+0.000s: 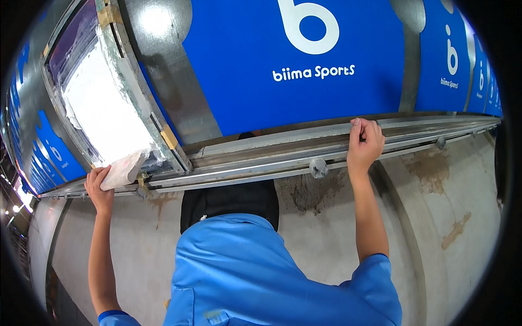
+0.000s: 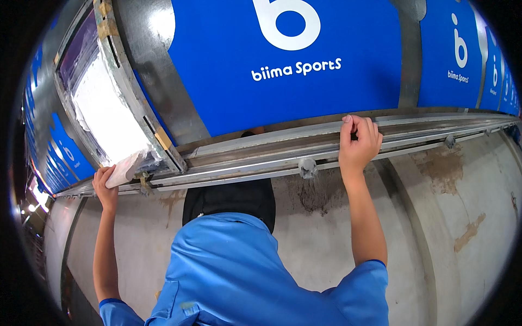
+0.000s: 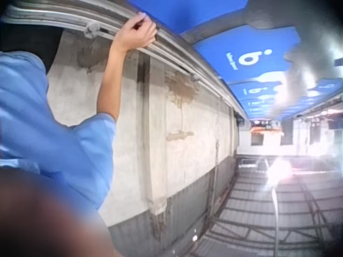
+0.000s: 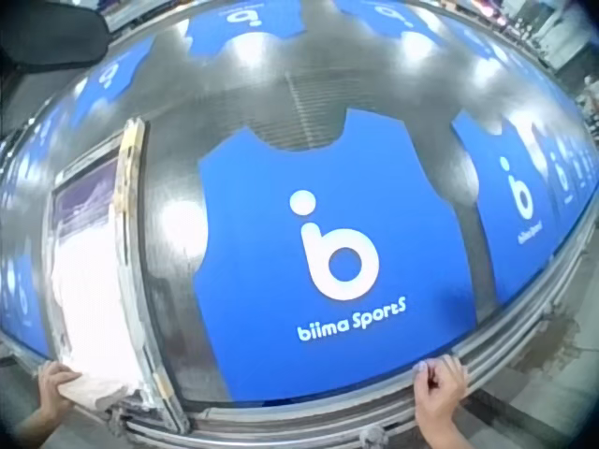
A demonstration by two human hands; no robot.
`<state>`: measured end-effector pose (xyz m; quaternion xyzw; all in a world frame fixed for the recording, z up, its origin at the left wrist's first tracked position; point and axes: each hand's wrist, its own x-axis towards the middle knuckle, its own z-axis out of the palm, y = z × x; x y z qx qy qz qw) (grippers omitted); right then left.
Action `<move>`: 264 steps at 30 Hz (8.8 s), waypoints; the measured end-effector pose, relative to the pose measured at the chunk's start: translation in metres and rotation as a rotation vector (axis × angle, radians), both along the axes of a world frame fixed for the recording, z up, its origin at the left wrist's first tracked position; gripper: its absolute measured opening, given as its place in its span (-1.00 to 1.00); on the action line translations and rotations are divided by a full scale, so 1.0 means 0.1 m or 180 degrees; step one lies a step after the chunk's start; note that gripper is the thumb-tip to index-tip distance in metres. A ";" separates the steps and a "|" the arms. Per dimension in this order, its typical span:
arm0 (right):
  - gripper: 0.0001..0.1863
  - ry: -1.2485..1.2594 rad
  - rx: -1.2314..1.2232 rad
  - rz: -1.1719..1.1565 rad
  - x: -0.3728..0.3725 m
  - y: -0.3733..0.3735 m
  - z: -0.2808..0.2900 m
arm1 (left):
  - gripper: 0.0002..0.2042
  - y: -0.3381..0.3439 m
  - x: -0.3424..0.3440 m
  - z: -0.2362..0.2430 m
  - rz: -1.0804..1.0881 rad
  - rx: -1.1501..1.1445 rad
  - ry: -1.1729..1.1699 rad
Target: The person performs screen printing on a long fabric roll using a squeegee and ink. They repeatedly pull the squeegee across the screen to transfer white ink onto the fabric, then lift the screen to reveal the printed logo.
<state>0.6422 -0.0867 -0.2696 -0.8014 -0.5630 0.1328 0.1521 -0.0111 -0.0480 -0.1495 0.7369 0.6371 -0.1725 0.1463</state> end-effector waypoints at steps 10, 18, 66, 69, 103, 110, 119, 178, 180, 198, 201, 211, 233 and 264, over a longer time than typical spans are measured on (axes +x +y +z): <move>-0.91 -0.0065 -0.0137 -0.0084 0.01 -0.10 0.03 | -0.55 -0.02 0.11 0.02 -0.0032 0.0096 -0.0023; -0.95 -0.0254 -0.0324 -0.0061 0.01 -0.12 0.08 | -0.58 -0.18 0.08 0.08 0.0066 0.0046 0.0192; -0.68 0.0629 -0.0434 0.3208 -3.43 1.28 0.83 | -0.66 0.62 0.15 -0.17 0.0151 -0.0408 -0.1386; -0.73 0.0677 0.0057 0.2968 -3.39 1.12 0.95 | -0.64 0.49 0.17 -0.17 0.0222 -0.0118 -0.1749; -0.54 0.1627 -0.1164 0.2328 -3.18 1.55 0.88 | -0.37 1.31 0.38 -0.28 -0.0376 -0.0378 -0.1377; -0.55 0.1511 -0.1160 0.2376 -3.23 1.59 0.62 | -0.33 1.15 0.34 -0.62 -0.0413 0.0181 -0.1417; -0.54 0.1476 -0.1620 0.2312 -3.16 1.54 0.65 | -0.31 1.04 0.42 -0.77 -0.0412 0.0132 -0.1487; -0.75 0.1758 -0.0322 -0.3945 6.53 -4.85 -1.91 | -0.57 -0.17 12.39 -0.51 -0.0086 -0.6343 -0.5432; -0.76 0.2049 -0.0334 -0.3937 6.66 -4.65 -1.99 | -0.55 -0.19 12.91 -0.54 0.0306 -0.6716 -0.5050; -0.69 0.3033 0.1914 -0.4886 11.50 -5.17 -2.73 | -0.56 -0.20 17.55 -1.14 0.1070 -0.6867 -0.5040; -0.68 0.2613 0.1794 -0.4440 13.01 -4.67 -2.26 | -0.54 -0.04 18.11 -1.46 0.1367 -0.6056 -0.5038; -0.75 0.3297 0.0642 -0.4193 13.63 -5.31 -3.15 | -0.51 0.15 21.38 -1.77 0.1349 -0.6881 -0.5204; -0.65 0.3090 0.1822 -0.4488 22.52 -4.20 -3.25 | -0.64 0.25 27.87 -2.27 0.1456 -0.5817 -0.5121; -0.64 0.2027 -0.0831 -0.3823 28.99 -4.78 -4.71 | -0.38 1.01 36.63 -2.86 0.0374 -0.5968 -0.5792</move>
